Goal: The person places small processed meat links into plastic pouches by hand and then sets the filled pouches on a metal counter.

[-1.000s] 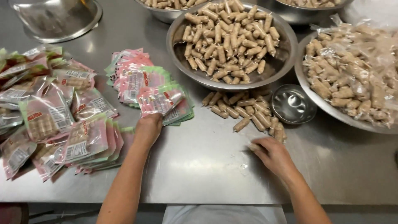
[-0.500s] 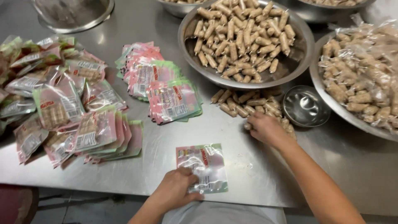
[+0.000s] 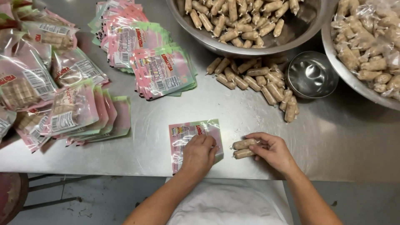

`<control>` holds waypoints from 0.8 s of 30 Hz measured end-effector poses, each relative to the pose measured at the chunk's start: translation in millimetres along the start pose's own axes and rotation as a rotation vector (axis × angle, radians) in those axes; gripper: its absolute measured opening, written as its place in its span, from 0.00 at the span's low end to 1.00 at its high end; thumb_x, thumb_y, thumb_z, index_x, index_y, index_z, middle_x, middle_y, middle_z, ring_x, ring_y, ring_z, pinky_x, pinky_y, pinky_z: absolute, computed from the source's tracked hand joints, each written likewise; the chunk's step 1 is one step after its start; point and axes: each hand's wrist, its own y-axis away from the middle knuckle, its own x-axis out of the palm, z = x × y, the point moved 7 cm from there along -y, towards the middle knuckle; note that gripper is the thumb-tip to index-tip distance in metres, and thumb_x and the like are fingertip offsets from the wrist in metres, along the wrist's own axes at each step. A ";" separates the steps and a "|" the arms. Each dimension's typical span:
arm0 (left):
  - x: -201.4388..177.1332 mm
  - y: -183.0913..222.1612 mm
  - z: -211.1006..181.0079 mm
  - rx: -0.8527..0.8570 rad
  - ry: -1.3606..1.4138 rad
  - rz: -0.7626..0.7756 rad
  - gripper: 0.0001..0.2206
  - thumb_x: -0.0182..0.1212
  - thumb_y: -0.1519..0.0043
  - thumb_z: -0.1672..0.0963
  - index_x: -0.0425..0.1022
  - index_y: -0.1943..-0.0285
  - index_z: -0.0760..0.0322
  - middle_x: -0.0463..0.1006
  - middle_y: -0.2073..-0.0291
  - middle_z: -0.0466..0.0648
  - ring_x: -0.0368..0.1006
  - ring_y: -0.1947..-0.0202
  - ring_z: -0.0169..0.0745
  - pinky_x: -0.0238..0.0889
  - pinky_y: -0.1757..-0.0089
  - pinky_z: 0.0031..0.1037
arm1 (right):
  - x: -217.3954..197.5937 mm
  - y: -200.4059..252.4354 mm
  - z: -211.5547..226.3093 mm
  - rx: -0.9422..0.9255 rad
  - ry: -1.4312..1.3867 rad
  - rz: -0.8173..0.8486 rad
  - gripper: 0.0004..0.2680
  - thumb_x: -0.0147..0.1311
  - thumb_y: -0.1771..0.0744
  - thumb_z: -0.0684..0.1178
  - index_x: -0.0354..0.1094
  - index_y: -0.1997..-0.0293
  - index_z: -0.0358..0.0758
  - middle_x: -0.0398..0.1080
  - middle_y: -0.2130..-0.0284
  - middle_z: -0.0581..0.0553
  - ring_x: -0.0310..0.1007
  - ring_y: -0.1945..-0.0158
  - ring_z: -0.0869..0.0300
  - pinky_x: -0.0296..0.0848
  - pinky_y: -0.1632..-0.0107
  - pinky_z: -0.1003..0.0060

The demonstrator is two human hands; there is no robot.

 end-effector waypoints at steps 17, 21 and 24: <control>-43.2 12.5 -46.4 0.366 0.384 -0.281 0.02 0.60 0.34 0.62 0.77 0.57 0.70 0.79 0.45 0.61 0.73 0.41 0.67 0.63 0.42 0.55 | 59.5 16.4 -5.8 -0.179 -0.068 -0.082 0.13 0.66 0.38 0.38 0.79 0.48 0.29 0.81 0.54 0.41 0.86 0.59 0.59 0.84 0.52 0.73; -37.8 9.8 -50.0 0.317 0.356 -0.243 0.02 0.60 0.33 0.61 0.77 0.57 0.65 0.78 0.40 0.57 0.71 0.34 0.65 0.55 0.34 0.60 | 49.7 3.4 -30.2 -0.116 -0.155 -0.159 0.15 0.66 0.39 0.36 0.78 0.47 0.29 0.82 0.55 0.36 0.82 0.58 0.59 0.81 0.50 0.69; -24.2 19.8 -67.2 0.372 0.466 -0.209 0.06 0.60 0.33 0.62 0.81 0.52 0.62 0.79 0.40 0.58 0.72 0.33 0.63 0.54 0.31 0.60 | 72.9 -3.9 -55.9 0.007 -0.438 -0.050 0.16 0.59 0.42 0.27 0.77 0.50 0.23 0.81 0.56 0.32 0.80 0.57 0.51 0.78 0.51 0.63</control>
